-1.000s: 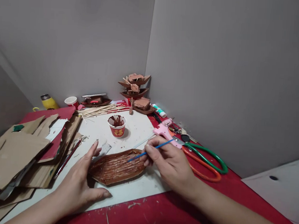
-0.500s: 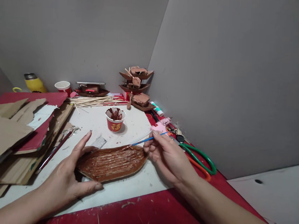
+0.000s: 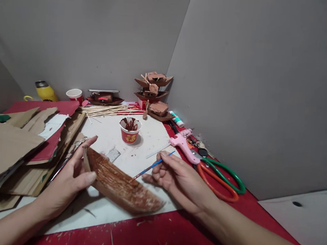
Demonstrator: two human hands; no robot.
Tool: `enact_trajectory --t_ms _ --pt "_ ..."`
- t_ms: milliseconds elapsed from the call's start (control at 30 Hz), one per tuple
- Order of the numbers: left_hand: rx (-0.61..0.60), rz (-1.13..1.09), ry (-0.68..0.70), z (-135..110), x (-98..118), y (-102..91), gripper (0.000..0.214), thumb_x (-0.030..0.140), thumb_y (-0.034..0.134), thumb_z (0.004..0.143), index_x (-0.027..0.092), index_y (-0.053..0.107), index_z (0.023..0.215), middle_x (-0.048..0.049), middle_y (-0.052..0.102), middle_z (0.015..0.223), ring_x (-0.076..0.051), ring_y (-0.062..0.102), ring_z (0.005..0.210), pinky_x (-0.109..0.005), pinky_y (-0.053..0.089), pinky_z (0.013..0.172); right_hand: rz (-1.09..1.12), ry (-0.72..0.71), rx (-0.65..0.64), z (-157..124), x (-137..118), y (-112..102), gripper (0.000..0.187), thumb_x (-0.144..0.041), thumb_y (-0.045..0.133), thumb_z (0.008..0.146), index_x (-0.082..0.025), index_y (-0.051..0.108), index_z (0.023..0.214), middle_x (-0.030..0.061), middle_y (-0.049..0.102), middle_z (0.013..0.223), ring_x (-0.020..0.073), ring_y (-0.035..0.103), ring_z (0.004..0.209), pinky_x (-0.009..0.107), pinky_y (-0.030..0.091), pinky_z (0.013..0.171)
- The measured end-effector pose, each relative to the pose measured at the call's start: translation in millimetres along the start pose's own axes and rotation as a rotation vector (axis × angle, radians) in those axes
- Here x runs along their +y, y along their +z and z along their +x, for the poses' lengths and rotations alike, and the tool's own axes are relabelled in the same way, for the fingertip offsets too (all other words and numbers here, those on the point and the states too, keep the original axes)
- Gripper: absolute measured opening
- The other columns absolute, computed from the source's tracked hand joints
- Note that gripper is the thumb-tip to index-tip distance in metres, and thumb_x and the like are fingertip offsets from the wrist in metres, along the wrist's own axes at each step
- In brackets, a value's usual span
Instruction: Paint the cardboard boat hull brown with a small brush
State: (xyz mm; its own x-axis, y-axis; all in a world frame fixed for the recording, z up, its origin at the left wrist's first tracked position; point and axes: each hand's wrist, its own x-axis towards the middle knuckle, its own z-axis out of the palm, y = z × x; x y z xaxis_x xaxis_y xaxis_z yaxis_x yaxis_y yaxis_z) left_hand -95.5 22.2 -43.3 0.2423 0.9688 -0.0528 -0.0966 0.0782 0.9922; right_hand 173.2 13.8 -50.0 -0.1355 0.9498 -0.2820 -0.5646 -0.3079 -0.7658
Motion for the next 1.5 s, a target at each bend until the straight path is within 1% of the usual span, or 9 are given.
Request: enact_trajectory --t_ms 67,233,500,700,967,1100,1200,1367,1500 --pt "-0.016 -0.111 -0.084 1 -1 0.3 0.079 0.048 0.074 0.077 0.034 0.04 0.146 -0.009 0.06 0.138 -0.035 0.06 0.122 -0.041 0.054 0.095 -0.013 -0.014 -0.011 -1 0 1 0.039 -0.045 0.087 0.067 -0.018 0.06 0.076 -0.0031 0.068 0.058 0.0117 0.067 0.056 0.032 0.057 0.071" --pt "-0.052 -0.219 -0.198 2 -1 5.4 0.072 0.047 0.072 0.078 0.027 0.044 0.142 -0.011 0.073 0.109 -0.035 0.07 0.102 -0.046 0.057 0.088 -0.096 -0.088 -0.027 -7 1 3 0.037 -0.046 0.087 0.068 -0.017 0.067 0.079 0.0017 0.074 0.066 0.0127 0.07 0.064 0.023 0.054 0.066" --pt "-0.062 -0.234 -0.142 6 0 7.4 0.043 0.046 0.065 0.085 0.029 0.065 0.124 -0.0044 0.073 0.116 -0.026 0.07 0.101 -0.037 0.054 0.093 -0.487 -0.257 -0.16 -19 7 12 0.03 -0.049 0.073 0.083 -0.02 0.068 0.088 0.0026 0.078 0.078 0.0134 0.072 0.074 0.022 0.055 0.068" --pt "-0.102 -0.267 -0.147 5 -2 5.7 0.04 0.044 0.064 0.087 0.031 0.066 0.125 -0.0026 0.073 0.12 -0.023 0.069 0.104 -0.032 0.055 0.089 -0.654 -0.345 -0.177 -16 13 10 0.032 -0.051 0.065 0.089 -0.02 0.068 0.093 0.0049 0.078 0.084 0.016 0.072 0.081 0.025 0.056 0.073" --pt "-0.112 -0.34 -0.129 5 -4 6.8 0.033 0.038 0.064 0.088 0.026 0.07 0.118 -0.0031 0.076 0.106 -0.019 0.07 0.091 -0.028 0.056 0.082 -0.782 -0.296 -0.376 -25 15 11 0.031 -0.045 0.058 0.095 -0.018 0.069 0.084 0.0042 0.072 0.076 0.0158 0.07 0.072 0.025 0.056 0.069" --pt "-0.091 -0.348 -0.101 6 -5 6.9 0.035 0.036 0.066 0.086 0.024 0.07 0.118 -0.0036 0.075 0.109 -0.02 0.069 0.094 -0.029 0.055 0.085 -0.919 -0.552 -0.271 -25 16 10 0.019 -0.03 0.055 0.097 -0.022 0.072 0.094 0.0048 0.074 0.087 0.0168 0.069 0.08 0.025 0.054 0.072" --pt "-0.114 -0.369 -0.123 6 -7 5.6 0.038 0.037 0.065 0.086 0.025 0.068 0.122 -0.0044 0.075 0.108 -0.02 0.069 0.094 -0.03 0.055 0.084 -1.022 -0.713 -0.372 -26 18 10 0.017 -0.019 0.054 0.096 -0.022 0.071 0.099 0.0047 0.074 0.088 0.0172 0.068 0.084 0.027 0.052 0.078" --pt "-0.157 -0.388 -0.13 4 -9 3.3 0.04 0.038 0.065 0.086 0.026 0.065 0.125 -0.0041 0.075 0.107 -0.019 0.069 0.091 -0.029 0.055 0.081 -1.095 -0.55 -0.611 -34 17 15 0.022 -0.02 0.047 0.099 -0.018 0.068 0.092 0.0057 0.07 0.081 0.0157 0.065 0.075 0.027 0.052 0.072" --pt "-0.153 -0.382 -0.1 3 -9 3.7 0.04 0.04 0.067 0.085 0.023 0.066 0.121 -0.005 0.073 0.112 -0.02 0.068 0.094 -0.029 0.053 0.084 -1.073 -0.556 -0.548 -35 19 10 0.02 -0.019 0.048 0.099 -0.021 0.068 0.097 0.0037 0.072 0.086 0.0134 0.067 0.076 0.022 0.053 0.069"
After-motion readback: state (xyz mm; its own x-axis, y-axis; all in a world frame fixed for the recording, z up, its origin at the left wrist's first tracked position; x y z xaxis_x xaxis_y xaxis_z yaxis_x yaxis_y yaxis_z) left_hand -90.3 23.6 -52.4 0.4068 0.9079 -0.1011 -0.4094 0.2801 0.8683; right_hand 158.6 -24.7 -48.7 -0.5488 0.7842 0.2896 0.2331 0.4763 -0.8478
